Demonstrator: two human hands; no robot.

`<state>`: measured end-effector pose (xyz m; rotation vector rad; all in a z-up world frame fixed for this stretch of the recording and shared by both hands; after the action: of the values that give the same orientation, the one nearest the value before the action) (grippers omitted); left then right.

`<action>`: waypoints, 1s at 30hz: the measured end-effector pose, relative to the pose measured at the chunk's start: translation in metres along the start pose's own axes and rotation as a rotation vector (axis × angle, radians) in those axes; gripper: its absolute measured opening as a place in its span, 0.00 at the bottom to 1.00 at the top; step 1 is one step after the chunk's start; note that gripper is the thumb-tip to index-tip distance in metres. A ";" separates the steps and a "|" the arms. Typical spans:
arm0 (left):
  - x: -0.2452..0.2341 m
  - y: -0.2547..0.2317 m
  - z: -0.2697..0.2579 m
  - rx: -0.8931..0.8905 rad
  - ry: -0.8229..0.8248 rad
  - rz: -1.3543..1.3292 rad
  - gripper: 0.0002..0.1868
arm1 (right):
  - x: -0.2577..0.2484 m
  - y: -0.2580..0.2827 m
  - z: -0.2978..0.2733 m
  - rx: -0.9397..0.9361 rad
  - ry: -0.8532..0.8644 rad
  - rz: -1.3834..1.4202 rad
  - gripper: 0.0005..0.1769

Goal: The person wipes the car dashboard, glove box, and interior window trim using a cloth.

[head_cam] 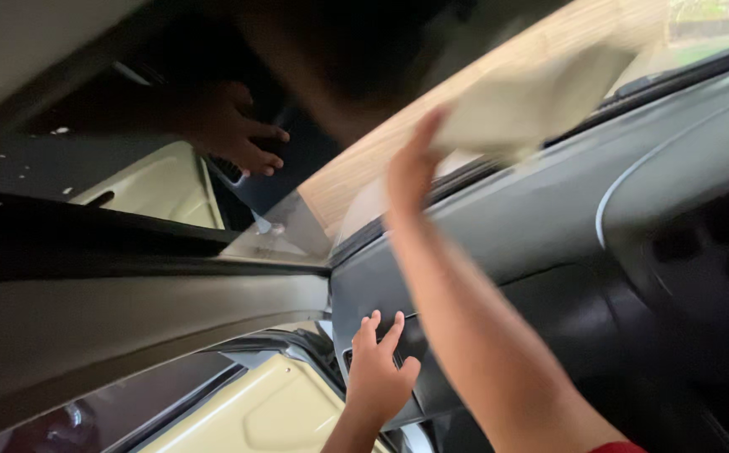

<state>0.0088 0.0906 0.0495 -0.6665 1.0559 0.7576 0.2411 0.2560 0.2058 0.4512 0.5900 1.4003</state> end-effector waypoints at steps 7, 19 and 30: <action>0.024 0.021 -0.007 0.514 -0.274 0.378 0.43 | -0.084 0.112 -0.199 0.381 0.749 1.193 0.33; -0.039 -0.028 -0.008 -0.002 0.199 0.105 0.46 | -0.041 -0.107 0.009 0.091 0.785 0.445 0.25; -0.036 -0.032 -0.005 -0.015 0.233 0.102 0.48 | -0.073 -0.099 0.036 0.141 1.097 0.073 0.16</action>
<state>0.0215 0.0606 0.0846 -0.7307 1.3059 0.7890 0.3356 0.1732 0.1811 -0.2483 1.5664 1.6192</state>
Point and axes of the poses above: each hand's wrist, its own z-axis towards the middle knuckle, its own x-axis out of the palm, y = z × x, the point moved 1 cm from there along z, towards the middle knuckle, and after that the axes turned 15 degrees about z, right-handed, at the moved point
